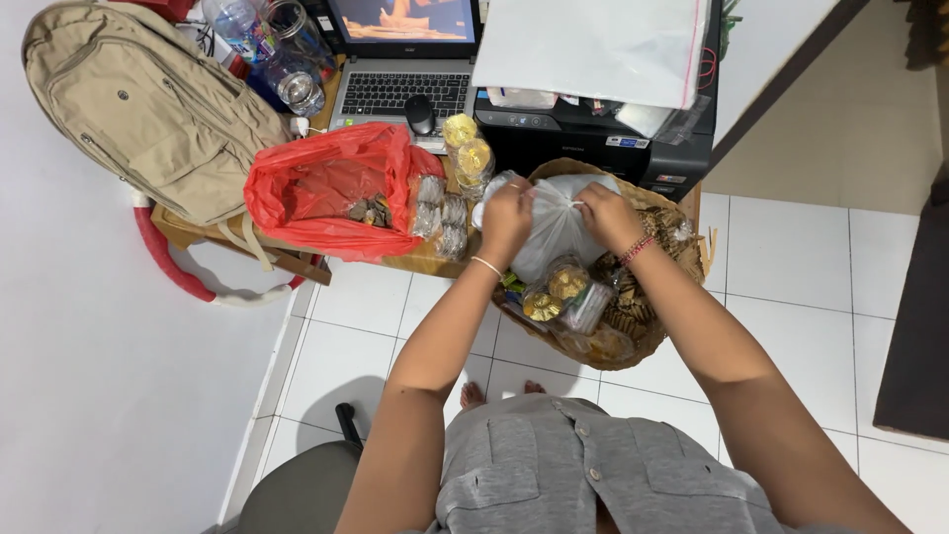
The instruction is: The person packs small wrapped items and a stapler into a red plastic bag from a basket on a desk. They handle the items one by one, occasionally using a stapler to secure the wrapping before placing them into the bag.
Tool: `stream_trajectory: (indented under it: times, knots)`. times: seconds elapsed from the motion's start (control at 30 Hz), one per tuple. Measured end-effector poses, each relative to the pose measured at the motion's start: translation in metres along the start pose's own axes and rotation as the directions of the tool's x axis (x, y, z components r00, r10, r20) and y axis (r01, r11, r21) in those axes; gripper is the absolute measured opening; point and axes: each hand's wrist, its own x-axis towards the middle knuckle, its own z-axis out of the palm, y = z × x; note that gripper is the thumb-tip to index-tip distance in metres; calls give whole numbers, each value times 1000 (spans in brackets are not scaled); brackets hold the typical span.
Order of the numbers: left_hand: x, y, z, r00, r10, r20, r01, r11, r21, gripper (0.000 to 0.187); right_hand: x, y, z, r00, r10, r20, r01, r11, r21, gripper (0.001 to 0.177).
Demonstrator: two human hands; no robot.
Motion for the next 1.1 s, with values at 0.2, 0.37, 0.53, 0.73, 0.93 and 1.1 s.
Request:
stream_trajectory:
  times: [0.2,0.37,0.53,0.73,0.93,1.1]
  knots:
    - [-1,-17,19,949,-286,136,314,906,-286,22,9,-9,-8,997,12,-70,-10,1000,22,6]
    - [-21,-4,51,906,-247,343,364,868,-338,72,8,-16,-15,998,23,-64,-24,999,-27,4]
    - [-15,-1,44,922,-269,279,350,886,-303,78,11,7,-9,989,90,-117,-95,995,-35,8]
    - [-16,3,2,926,-317,204,367,881,-300,19,19,10,-35,887,405,-224,-340,899,277,11]
    - [-14,2,-16,987,36,155,23,932,-362,20,45,-7,-63,725,678,-122,-294,464,836,26]
    - [-16,40,-86,869,139,475,301,613,-730,21,38,-45,-117,783,526,-332,-251,756,605,38]
